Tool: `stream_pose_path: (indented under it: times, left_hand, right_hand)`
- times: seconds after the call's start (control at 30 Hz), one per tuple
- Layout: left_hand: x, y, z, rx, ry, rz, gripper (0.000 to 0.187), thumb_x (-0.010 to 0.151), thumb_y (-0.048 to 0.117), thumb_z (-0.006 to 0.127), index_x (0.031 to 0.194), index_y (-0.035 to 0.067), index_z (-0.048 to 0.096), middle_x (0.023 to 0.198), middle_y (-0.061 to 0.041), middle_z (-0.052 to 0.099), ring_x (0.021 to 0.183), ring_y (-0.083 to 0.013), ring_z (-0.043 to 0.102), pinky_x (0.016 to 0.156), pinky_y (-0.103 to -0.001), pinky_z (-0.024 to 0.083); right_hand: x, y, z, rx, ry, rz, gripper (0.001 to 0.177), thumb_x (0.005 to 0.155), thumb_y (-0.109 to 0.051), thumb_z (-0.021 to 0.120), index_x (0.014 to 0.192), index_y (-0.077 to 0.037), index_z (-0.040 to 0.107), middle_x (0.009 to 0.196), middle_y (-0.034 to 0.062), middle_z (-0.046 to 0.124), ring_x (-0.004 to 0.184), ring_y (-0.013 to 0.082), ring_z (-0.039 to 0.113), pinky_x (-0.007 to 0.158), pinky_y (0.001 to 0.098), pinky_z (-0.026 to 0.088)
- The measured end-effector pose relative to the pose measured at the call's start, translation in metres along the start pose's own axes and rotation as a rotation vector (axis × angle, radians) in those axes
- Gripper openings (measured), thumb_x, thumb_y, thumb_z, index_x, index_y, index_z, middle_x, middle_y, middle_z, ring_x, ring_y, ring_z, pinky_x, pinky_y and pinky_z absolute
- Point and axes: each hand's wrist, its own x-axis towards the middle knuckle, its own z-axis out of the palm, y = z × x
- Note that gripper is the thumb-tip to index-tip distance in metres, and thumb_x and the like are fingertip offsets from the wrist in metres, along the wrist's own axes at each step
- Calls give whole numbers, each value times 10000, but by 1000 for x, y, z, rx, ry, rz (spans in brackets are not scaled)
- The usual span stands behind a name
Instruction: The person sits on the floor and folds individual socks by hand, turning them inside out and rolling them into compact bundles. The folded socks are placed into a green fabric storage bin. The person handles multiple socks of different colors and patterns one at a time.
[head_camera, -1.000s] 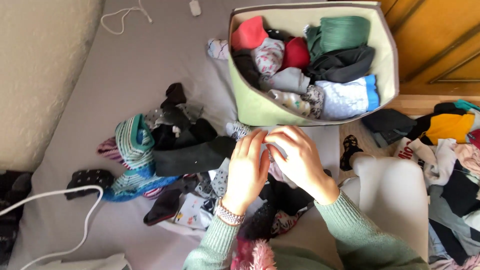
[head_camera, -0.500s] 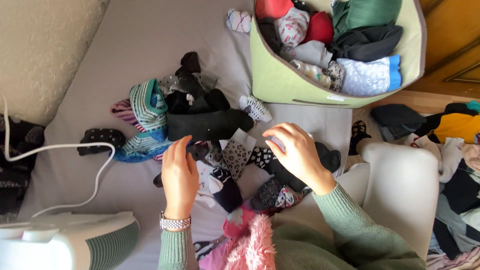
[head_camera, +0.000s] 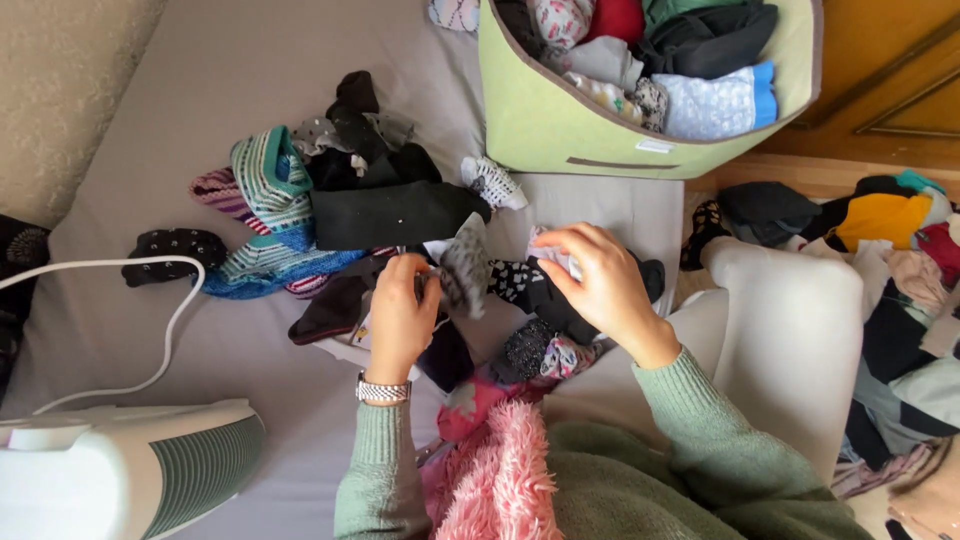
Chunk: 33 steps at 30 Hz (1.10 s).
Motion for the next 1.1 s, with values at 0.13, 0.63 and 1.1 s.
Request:
stream_pose_path:
  times: [0.13, 0.63, 1.1]
  left_hand:
    - [-2, 43, -34, -355, -69, -37, 123, 1030, 129, 570, 1075, 20, 604, 788, -186, 601, 692, -320, 608, 594, -442, 464]
    - [-22, 94, -78, -412, -197, 210, 135, 863, 108, 828, 980, 97, 760, 781, -148, 748, 719, -338, 749, 631, -400, 594]
    - [-35, 61, -85, -491, 45, -40, 16, 1060, 86, 707, 1052, 73, 711, 752, -42, 562, 791, -106, 482, 719, -269, 452]
  right_hand:
    - [8, -21, -5, 170, -66, -1, 251, 952, -200, 715, 1202, -207, 719, 1105, 15, 713, 973, 231, 706, 855, 376, 559]
    - [15, -28, -24, 488, -268, -145, 209, 833, -188, 887, 824, -68, 717, 721, 37, 660, 762, 267, 687, 849, 374, 533]
    - [-15, 44, -74, 248, -139, 118, 210, 817, -200, 916, 858, -82, 747, 681, 41, 582, 651, 151, 509, 638, 303, 408]
